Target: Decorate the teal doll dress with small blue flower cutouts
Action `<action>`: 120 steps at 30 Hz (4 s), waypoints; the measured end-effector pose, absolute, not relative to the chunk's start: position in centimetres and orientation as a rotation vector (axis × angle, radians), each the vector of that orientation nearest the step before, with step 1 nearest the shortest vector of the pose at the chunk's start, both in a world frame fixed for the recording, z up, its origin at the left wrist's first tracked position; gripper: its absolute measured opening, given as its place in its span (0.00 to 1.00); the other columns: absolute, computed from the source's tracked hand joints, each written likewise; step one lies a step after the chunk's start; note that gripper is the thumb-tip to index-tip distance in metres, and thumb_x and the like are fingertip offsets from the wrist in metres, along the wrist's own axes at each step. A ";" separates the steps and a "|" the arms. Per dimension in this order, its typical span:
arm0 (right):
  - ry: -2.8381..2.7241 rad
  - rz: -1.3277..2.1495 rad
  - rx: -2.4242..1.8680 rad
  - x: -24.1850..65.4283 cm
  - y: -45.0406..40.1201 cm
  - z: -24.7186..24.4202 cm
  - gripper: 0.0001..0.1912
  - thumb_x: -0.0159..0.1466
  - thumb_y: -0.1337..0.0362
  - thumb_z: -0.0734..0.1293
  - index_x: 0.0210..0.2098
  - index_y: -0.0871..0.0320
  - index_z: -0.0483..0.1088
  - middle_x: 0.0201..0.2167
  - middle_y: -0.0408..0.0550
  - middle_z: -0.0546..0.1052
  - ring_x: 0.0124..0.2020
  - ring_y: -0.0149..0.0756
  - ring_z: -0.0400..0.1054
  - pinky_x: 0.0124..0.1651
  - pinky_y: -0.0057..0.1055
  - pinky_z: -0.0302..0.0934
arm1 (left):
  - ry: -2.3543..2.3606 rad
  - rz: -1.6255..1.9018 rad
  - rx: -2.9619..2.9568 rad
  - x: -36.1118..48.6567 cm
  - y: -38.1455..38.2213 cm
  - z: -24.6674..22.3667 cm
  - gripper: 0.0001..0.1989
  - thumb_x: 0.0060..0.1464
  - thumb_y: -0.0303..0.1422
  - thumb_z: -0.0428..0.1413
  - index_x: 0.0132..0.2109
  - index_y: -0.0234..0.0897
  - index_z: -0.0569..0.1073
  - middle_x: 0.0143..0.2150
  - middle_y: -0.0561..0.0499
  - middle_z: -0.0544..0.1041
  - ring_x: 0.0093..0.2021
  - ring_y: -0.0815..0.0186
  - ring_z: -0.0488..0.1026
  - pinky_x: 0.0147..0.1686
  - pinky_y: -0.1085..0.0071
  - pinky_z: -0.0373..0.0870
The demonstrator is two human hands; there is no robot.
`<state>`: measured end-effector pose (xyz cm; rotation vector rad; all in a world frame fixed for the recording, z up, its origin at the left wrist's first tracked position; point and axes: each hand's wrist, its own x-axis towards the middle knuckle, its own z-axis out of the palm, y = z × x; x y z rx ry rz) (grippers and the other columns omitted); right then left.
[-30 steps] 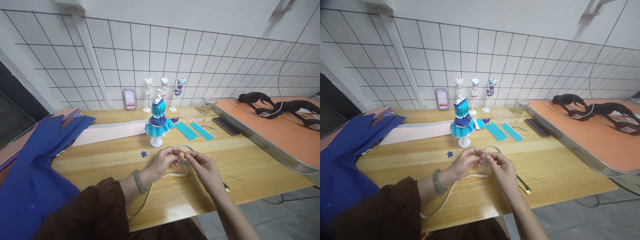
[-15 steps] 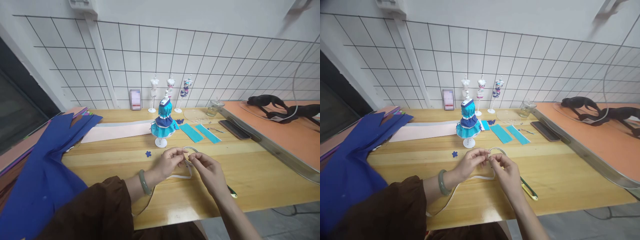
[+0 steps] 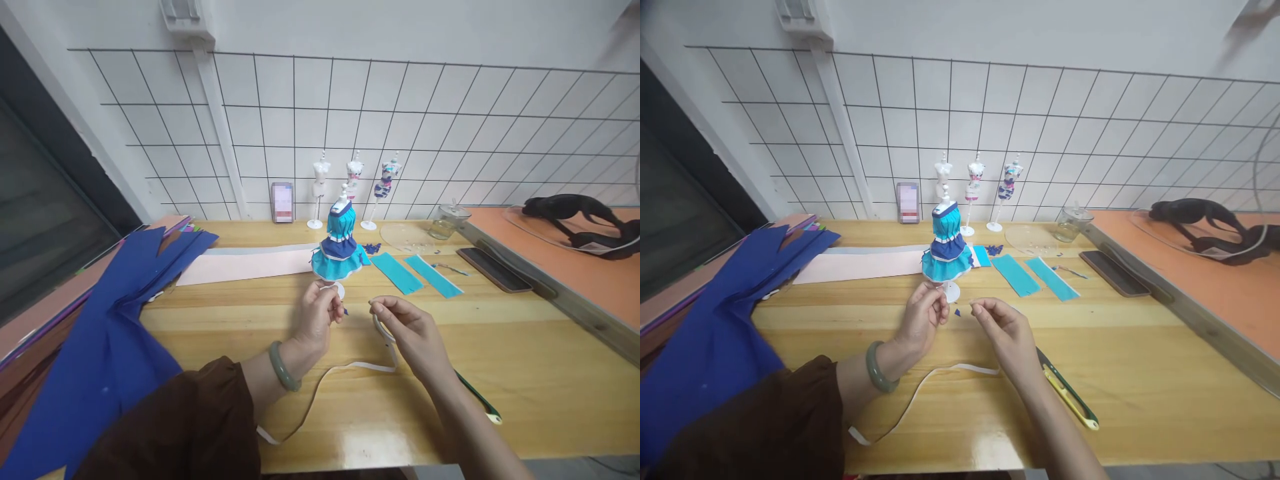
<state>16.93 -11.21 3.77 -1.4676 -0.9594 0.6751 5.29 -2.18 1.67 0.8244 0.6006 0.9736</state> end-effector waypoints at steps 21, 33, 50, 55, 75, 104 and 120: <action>-1.078 0.736 -1.380 15.7 -7.5 5.2 0.14 0.55 0.53 0.67 0.31 0.57 0.74 0.30 0.46 0.77 0.34 0.36 0.70 0.39 0.31 0.64 | 0.527 0.837 0.564 5.0 -1.4 3.3 0.11 0.44 0.36 0.58 0.28 0.34 0.64 0.21 0.56 0.66 0.18 0.77 0.61 0.18 0.78 0.53; -1.108 0.755 -1.341 15.1 -6.3 5.3 0.15 0.56 0.52 0.66 0.33 0.57 0.73 0.25 0.44 0.74 0.26 0.31 0.66 0.32 0.28 0.61 | 0.505 0.803 0.589 5.1 -1.0 3.3 0.10 0.43 0.35 0.57 0.25 0.33 0.64 0.19 0.58 0.63 0.15 0.78 0.57 0.17 0.77 0.46; -1.105 0.600 -1.439 14.8 -6.1 4.8 0.15 0.56 0.52 0.65 0.33 0.58 0.72 0.25 0.44 0.74 0.25 0.31 0.65 0.29 0.27 0.59 | 0.458 0.778 0.593 5.0 -0.9 3.2 0.11 0.45 0.35 0.55 0.24 0.34 0.62 0.18 0.57 0.62 0.16 0.78 0.57 0.17 0.77 0.47; -1.105 0.577 -1.442 14.7 -6.0 4.5 0.14 0.56 0.52 0.65 0.32 0.58 0.72 0.25 0.44 0.74 0.26 0.32 0.66 0.30 0.27 0.60 | 0.442 0.780 0.580 5.0 -1.0 3.3 0.11 0.46 0.35 0.55 0.24 0.34 0.62 0.18 0.57 0.62 0.15 0.78 0.57 0.17 0.76 0.46; -1.058 0.565 -1.440 14.5 -5.7 4.9 0.14 0.57 0.54 0.66 0.29 0.60 0.71 0.20 0.41 0.69 0.21 0.27 0.60 0.25 0.24 0.55 | 0.451 0.775 0.581 5.1 -0.9 2.8 0.12 0.47 0.36 0.55 0.25 0.34 0.62 0.19 0.57 0.63 0.16 0.77 0.58 0.18 0.77 0.49; -0.871 0.957 -1.247 15.4 -5.2 3.3 0.20 0.54 0.50 0.68 0.19 0.59 0.64 0.15 0.37 0.60 0.18 0.24 0.50 0.22 0.24 0.46 | 0.391 0.767 0.610 5.1 -0.9 2.8 0.12 0.48 0.35 0.54 0.23 0.34 0.62 0.18 0.56 0.62 0.17 0.77 0.58 0.18 0.76 0.48; -0.773 0.982 -1.185 15.2 -5.0 3.7 0.20 0.51 0.53 0.71 0.16 0.59 0.62 0.13 0.35 0.56 0.16 0.22 0.46 0.19 0.24 0.40 | 0.599 0.926 0.911 5.3 -1.4 2.8 0.17 0.44 0.41 0.59 0.21 0.34 0.62 0.17 0.57 0.61 0.16 0.77 0.57 0.17 0.76 0.50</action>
